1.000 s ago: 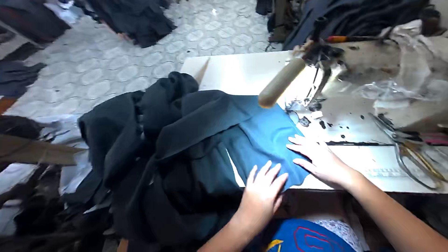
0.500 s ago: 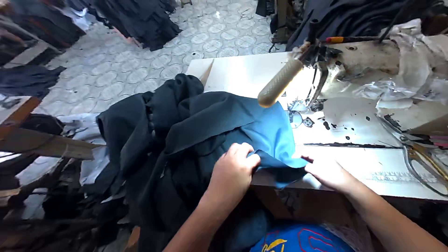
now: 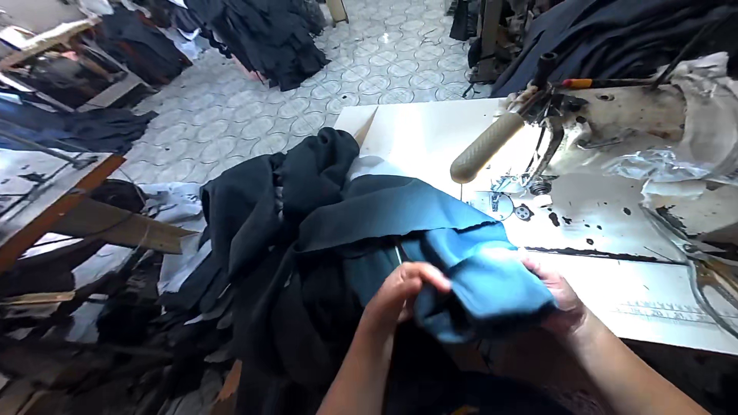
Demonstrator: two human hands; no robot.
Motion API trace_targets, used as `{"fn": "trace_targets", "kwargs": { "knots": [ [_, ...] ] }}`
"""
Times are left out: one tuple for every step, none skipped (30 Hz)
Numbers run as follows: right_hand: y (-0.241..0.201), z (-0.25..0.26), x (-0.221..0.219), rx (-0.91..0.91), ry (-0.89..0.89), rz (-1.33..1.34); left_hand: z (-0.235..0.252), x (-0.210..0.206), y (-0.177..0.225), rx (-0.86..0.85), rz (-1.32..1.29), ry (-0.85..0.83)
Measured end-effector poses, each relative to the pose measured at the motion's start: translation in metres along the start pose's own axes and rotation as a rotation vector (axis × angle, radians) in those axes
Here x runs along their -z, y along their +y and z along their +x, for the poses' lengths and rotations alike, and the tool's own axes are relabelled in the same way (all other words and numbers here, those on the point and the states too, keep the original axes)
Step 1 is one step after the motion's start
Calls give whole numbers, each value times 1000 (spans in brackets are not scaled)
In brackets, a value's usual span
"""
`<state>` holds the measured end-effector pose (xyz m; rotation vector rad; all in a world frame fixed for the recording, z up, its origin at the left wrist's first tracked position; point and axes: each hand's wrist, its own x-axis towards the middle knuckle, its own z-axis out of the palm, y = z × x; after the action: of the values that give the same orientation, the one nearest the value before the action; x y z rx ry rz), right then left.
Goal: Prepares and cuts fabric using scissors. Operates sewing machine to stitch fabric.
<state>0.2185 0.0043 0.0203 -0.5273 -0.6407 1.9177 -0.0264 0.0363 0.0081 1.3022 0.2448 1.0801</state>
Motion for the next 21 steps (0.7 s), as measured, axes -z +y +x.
{"fn": "trace_targets", "kwargs": {
  "knots": [
    [-3, -1, 0, -14, 24, -126, 9, -2, -2, -8, 205, 144],
    [-6, -1, 1, -30, 31, -264, 21, -3, -5, -60, 428, 246],
    [-9, 0, 4, -58, -17, -375, 31, -3, -6, -108, 635, 280],
    [-10, 2, 8, -99, -89, -459, 40, -1, -5, -128, 792, 239],
    [-12, 4, 9, -140, -171, -545, 47, 2, -3, -94, 898, 141],
    [-14, 7, 6, -181, -224, -639, 55, 6, -1, 16, 1005, 29],
    [-18, 10, 2, -227, -248, -730, 64, 12, 2, 199, 1170, -53],
    [-21, 13, -4, -274, -247, -814, 73, 19, 1, 407, 1357, -82],
    [-24, 15, -8, -308, -229, -881, 82, 26, 1, 605, 1483, -36],
    [-25, 18, -9, -308, -200, -929, 88, 32, 1, 720, 1559, 68],
    [-27, 22, -10, -272, -172, -957, 90, 34, 5, 734, 1590, 158],
    [-30, 25, -9, -228, -163, -980, 88, 30, 10, 649, 1563, 199],
    [-34, 26, -9, -199, -163, -993, 80, 20, 16, 510, 1467, 165],
    [-35, 28, -9, -165, -165, -1014, 71, 8, 21, 398, 1294, 41],
    [-36, 30, -6, -139, -178, -1020, 63, -1, 23, 348, 1054, -150],
    [-37, 31, -3, -134, -216, -1011, 57, -6, 20, 358, 791, -340],
    [-40, 32, 2, -148, -290, -1003, 54, -7, 16, 383, 538, -467],
    [-45, 33, 6, -190, -397, -1017, 52, -3, 14, 407, 308, -502],
    [-51, 32, 7, -262, -503, -1056, 50, 3, 16, 429, 127, -482],
    [-58, 31, 7, -346, -603, -1131, 48, 9, 21, 446, -7, -480],
    [-65, 31, 3, -428, -684, -1232, 49, 14, 28, 473, -40, -529]
  ]
}}
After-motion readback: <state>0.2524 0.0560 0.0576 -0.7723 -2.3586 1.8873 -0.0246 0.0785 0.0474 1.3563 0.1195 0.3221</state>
